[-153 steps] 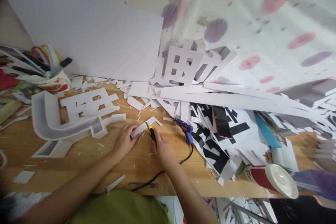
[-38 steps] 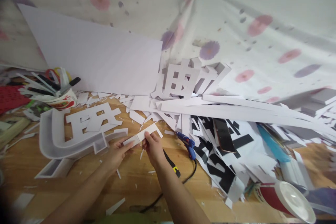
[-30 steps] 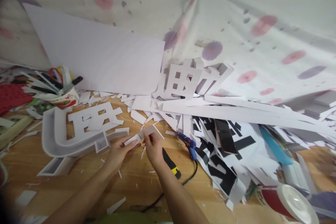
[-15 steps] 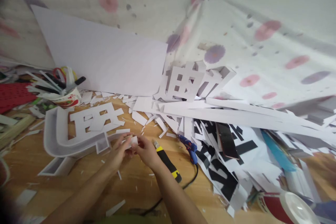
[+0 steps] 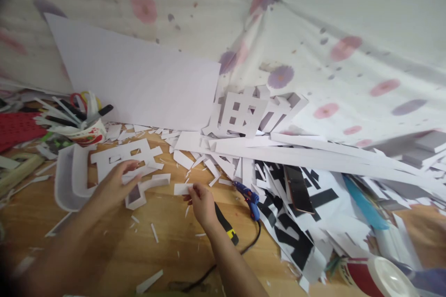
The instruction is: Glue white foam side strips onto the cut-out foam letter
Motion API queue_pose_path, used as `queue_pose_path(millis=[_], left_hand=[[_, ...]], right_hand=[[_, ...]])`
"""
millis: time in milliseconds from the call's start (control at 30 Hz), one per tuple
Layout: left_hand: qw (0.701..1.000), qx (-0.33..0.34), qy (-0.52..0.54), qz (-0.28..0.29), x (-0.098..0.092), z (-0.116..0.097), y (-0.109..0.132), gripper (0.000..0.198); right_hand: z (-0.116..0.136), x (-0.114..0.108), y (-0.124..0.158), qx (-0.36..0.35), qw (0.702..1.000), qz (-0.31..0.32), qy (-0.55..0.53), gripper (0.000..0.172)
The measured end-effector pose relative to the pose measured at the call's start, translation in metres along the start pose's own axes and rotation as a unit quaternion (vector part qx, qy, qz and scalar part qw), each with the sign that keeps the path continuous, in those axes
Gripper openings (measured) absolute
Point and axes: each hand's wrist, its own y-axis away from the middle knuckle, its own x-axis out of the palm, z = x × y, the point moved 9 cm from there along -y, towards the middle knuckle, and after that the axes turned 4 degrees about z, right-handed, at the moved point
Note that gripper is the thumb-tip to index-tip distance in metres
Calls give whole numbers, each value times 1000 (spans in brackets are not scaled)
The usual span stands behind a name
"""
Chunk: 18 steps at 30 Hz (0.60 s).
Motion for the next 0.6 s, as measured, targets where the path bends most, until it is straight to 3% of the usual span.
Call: queue_pose_path(millis=[100,167,300,433,600], left_hand=[[991,-17,-101,90,1,27,-2,45],[979,-21,-143,142,10,33,1,43],[952,-88,-244,161,18,34,6,41],[932,-102,-314,147,11,17,4,38],[936,-1,-321,142,5,-27,7,36]], right_hand=[[-7,-1,0,7,1000,3,7,30],[-9,-1,0,6,1000,2,10,30],[-8,-3,-2,4,1000,-7,11,31],[-4,-9,0,1,1000,-14,1,32],[8,-23,9,-31,998,-55,10,30]])
